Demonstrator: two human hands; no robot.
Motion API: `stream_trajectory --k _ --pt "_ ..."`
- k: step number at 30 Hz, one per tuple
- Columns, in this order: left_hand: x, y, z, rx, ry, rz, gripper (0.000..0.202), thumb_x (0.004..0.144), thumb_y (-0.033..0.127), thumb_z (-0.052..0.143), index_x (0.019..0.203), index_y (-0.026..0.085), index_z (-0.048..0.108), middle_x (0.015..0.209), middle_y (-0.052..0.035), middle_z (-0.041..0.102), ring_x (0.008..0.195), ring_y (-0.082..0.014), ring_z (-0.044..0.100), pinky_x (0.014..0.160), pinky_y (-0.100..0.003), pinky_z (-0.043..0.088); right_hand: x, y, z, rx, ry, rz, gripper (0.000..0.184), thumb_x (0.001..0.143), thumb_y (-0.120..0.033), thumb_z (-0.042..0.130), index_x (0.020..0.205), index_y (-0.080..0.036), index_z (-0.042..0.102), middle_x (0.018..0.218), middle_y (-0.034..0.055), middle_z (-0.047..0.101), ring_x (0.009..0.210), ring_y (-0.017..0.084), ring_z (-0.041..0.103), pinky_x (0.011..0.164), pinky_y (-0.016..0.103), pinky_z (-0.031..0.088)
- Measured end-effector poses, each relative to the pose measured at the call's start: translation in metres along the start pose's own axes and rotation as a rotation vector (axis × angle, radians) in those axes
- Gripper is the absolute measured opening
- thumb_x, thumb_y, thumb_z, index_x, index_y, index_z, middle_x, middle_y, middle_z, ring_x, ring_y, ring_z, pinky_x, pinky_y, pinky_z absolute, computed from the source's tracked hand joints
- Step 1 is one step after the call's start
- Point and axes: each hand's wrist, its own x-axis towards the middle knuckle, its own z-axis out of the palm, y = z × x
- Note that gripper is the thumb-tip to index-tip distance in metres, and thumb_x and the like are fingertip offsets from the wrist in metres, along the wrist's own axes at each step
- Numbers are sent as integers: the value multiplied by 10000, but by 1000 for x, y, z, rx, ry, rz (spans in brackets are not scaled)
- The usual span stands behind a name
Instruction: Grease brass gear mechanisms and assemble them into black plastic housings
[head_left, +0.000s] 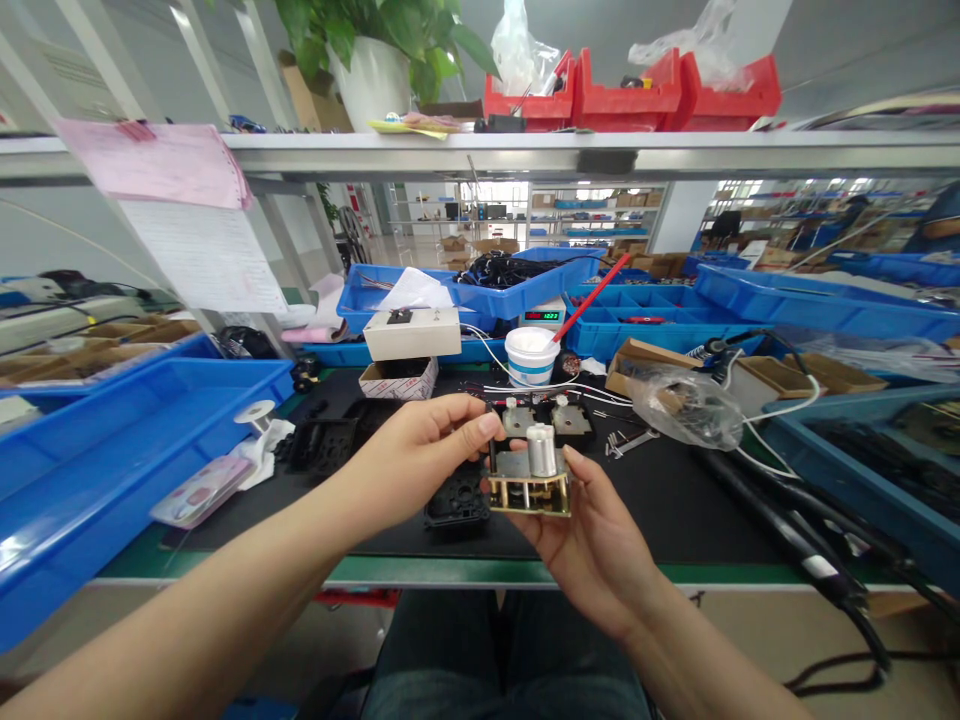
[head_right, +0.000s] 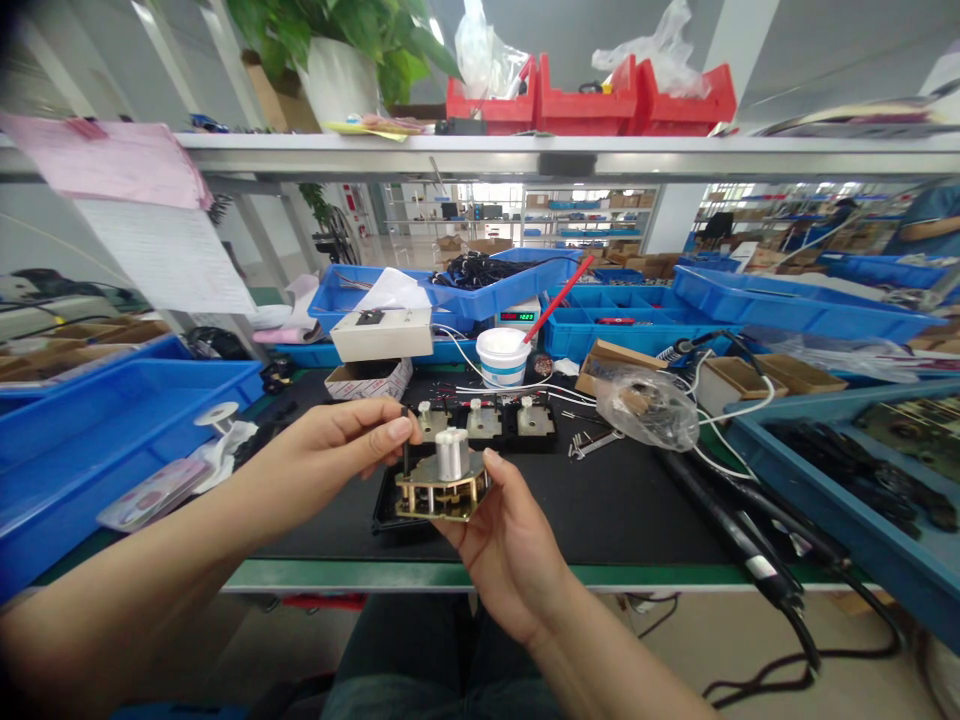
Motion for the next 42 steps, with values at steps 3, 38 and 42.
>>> stream_trajectory --k 3,38,42 --pt "0 0 0 31 0 7 293 840 414 454 759 160 576 612 49 470 562 -92 385 542 -206 307 1 0 -1 -12 -1 12 346 879 -392 463 1061 -158 643 1078 65 673 986 179 628 912 301 469" --pt "2 -6 9 -269 53 53 228 804 294 568 638 148 513 543 75 458 488 -42 419 434 -128 334 2 -1 -3 47 22 160 405 876 -381 408 1054 -98 637 995 108 697 928 240 660 805 271 519" --pt "4 -10 13 -264 58 56 241 807 319 571 650 157 488 563 74 489 493 -43 440 451 -132 363 2 -1 -5 37 18 169 416 867 -404 425 1050 -101 643 999 122 695 961 244 649 812 267 513"
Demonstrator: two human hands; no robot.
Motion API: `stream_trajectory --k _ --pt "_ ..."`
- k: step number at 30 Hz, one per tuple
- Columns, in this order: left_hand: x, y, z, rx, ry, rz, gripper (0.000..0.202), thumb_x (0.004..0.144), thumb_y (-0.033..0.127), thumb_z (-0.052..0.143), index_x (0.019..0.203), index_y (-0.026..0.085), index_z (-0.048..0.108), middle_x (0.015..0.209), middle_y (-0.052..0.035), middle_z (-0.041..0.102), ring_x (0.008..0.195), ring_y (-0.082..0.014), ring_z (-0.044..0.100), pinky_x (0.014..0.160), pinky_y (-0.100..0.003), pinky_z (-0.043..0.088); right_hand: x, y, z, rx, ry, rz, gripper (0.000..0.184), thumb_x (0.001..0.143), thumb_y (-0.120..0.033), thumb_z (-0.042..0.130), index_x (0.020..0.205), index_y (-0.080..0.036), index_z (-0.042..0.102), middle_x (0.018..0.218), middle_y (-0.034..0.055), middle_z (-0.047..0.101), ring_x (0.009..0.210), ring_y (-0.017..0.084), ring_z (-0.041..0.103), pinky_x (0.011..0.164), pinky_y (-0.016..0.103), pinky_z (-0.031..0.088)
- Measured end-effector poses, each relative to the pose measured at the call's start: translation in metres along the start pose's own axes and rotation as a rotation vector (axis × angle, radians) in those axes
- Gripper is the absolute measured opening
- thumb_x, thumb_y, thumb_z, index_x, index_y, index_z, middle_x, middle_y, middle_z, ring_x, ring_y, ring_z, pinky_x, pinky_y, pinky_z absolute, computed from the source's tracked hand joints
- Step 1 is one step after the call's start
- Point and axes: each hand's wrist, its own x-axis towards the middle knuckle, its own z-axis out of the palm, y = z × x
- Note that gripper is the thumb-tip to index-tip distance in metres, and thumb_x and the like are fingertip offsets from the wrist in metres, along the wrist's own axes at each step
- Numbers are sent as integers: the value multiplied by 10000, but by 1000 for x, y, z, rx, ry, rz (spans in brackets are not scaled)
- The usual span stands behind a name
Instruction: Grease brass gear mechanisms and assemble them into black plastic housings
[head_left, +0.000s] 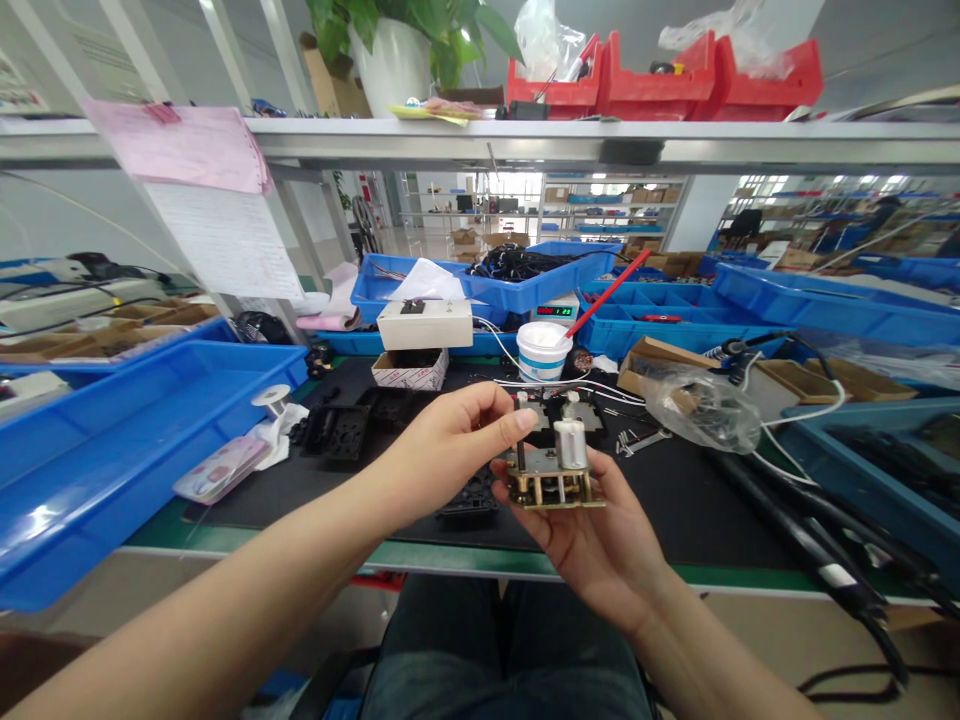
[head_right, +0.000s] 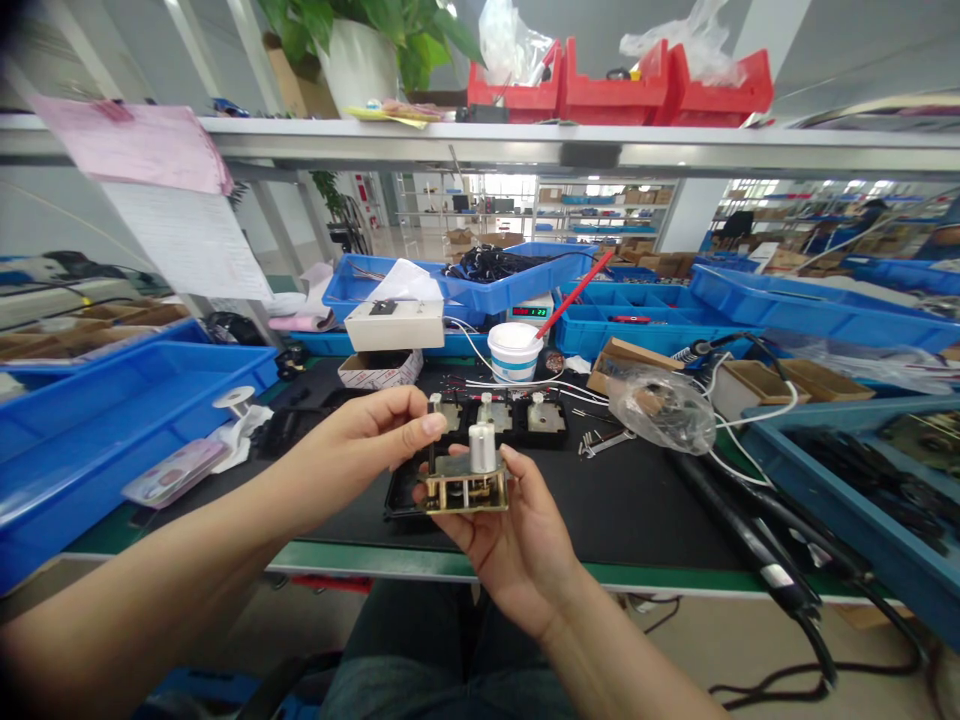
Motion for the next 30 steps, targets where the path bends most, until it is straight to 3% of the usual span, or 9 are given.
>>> stream_trajectory --k 12,16,21,25,30 --pt "0 -4 3 -41 -2 -37 254 798 346 581 652 160 488 589 60 534 511 -59 492 465 -151 385 0 3 -4 36 -40 -8 418 892 -418 412 1039 -111 654 1027 122 688 967 236 648 804 258 521" --pt "-1 -9 2 -28 -88 -74 260 802 389 569 684 164 516 617 47 535 541 -84 522 510 -191 420 1 4 -5 50 -50 -54 402 914 -405 398 1028 -118 655 993 94 700 937 230 659 779 252 531" --pt "-3 -12 3 59 -132 -58 250 814 377 561 704 153 563 652 31 536 633 -93 512 602 -197 407 3 2 -5 84 -4 -81 396 917 -390 415 1094 -100 619 955 87 708 852 214 680 730 245 542" --pt "-3 -16 5 -46 -109 -98 197 803 359 574 796 162 582 753 17 574 678 -105 517 654 -219 420 4 2 -6 86 6 -77 445 911 -427 427 1145 -81 580 1003 119 687 869 211 672 756 255 534" --pt "0 -30 9 -93 -53 -168 169 764 332 623 806 171 596 730 23 569 675 -104 498 641 -207 395 4 3 -11 41 144 -129 396 894 -427 476 1105 -106 569 917 112 683 770 189 667 703 311 548"
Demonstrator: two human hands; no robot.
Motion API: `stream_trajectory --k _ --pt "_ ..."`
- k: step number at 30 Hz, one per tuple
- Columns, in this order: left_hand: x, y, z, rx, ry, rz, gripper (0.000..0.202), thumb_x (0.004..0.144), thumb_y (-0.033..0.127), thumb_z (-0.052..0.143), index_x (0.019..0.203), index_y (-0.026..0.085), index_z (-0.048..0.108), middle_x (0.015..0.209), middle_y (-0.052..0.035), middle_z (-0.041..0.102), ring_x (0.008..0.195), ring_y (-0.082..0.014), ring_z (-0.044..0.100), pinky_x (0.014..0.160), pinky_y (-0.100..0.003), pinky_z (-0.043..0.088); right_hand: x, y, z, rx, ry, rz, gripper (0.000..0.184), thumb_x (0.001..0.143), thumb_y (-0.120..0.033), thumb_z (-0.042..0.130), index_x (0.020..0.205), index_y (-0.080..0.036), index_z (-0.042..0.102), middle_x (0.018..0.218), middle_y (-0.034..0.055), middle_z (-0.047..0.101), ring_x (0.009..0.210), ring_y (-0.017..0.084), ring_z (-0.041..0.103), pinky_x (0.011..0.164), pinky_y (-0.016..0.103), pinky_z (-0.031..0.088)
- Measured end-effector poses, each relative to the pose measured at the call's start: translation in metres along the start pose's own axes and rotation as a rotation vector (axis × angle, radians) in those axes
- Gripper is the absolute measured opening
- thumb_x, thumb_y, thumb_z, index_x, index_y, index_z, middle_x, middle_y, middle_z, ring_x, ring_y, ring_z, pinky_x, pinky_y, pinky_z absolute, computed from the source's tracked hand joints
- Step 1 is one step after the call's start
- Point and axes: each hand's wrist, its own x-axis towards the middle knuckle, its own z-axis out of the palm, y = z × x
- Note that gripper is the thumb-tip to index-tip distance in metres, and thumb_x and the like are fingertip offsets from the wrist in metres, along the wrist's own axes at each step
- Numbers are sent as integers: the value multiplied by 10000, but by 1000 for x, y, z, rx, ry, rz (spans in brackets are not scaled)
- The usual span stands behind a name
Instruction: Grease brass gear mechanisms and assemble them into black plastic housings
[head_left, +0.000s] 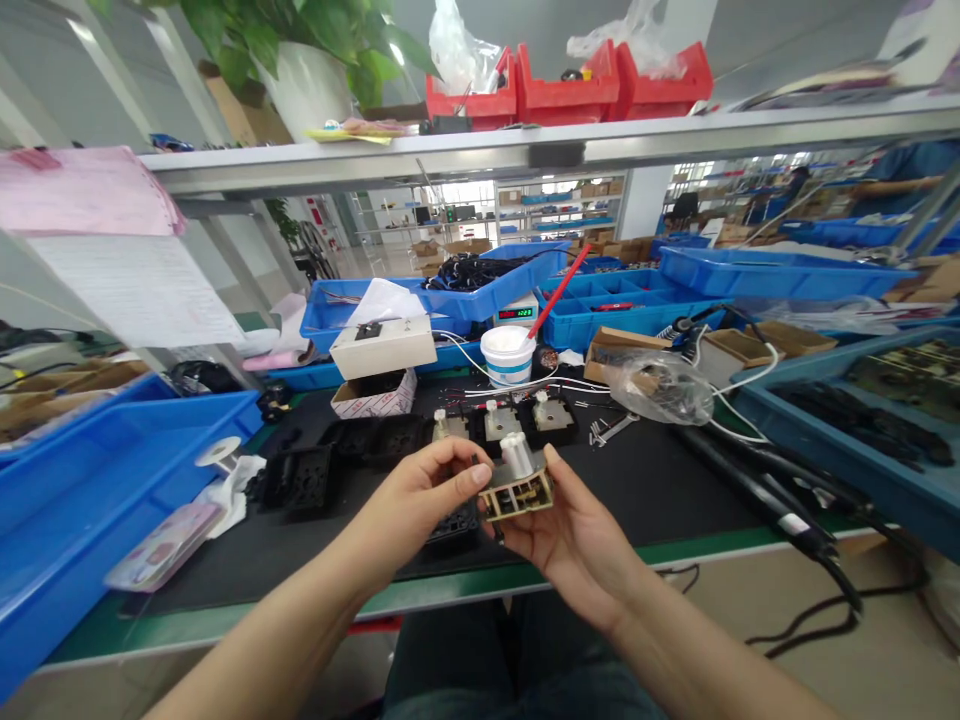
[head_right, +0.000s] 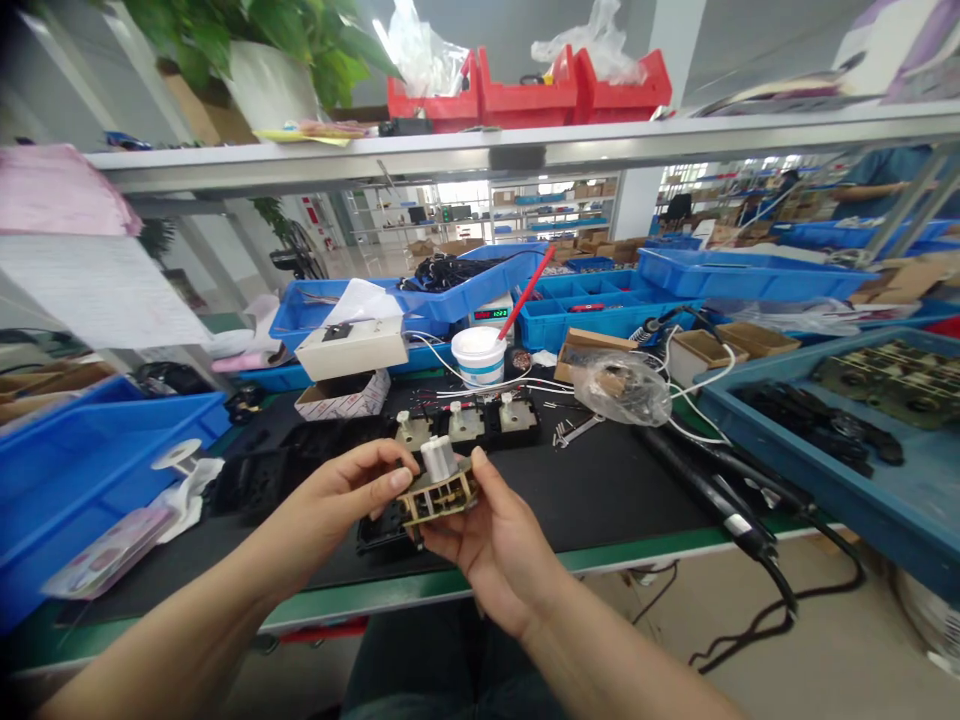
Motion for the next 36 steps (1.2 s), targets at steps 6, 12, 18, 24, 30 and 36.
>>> stream_trajectory --k 6,12,18,24,30,36 --pt "6 -17 8 14 -89 -74 256 761 384 606 882 159 582 836 -19 598 671 -108 498 576 -202 375 2 -15 -11 -181 88 -25 331 846 -421 561 1065 -173 564 855 55 660 676 158 637 599 329 555" --pt "22 -30 24 327 -1 79 312 831 496 466 902 199 531 669 38 540 589 -116 474 545 -224 331 12 -34 -18 -454 26 81 301 851 -412 552 1019 -165 588 807 40 639 662 144 623 563 282 543" --pt "32 -50 41 156 223 127 311 847 479 444 722 197 493 559 60 433 531 -111 395 521 -232 298 16 -39 -23 -451 21 152 361 896 -456 451 995 -137 587 848 63 625 701 144 619 615 282 537" --pt "31 -58 54 -65 504 118 335 895 477 320 727 205 419 599 48 397 539 -110 375 508 -224 322 3 -31 -34 -525 10 35 311 839 -404 579 1048 -177 548 1072 66 582 905 147 592 737 273 529" --pt "32 -56 66 -154 606 115 338 893 487 310 717 216 411 581 51 377 516 -115 376 496 -226 323 0 -23 -45 -1068 9 -107 338 813 -511 553 794 -177 506 660 -19 543 543 93 477 459 195 375" --pt "35 -68 70 -126 672 119 320 893 469 347 720 212 426 600 42 405 547 -118 394 525 -232 328 -7 -42 -61 -1367 -6 -176 316 865 -456 495 725 -176 533 675 -8 545 652 121 496 599 227 368"
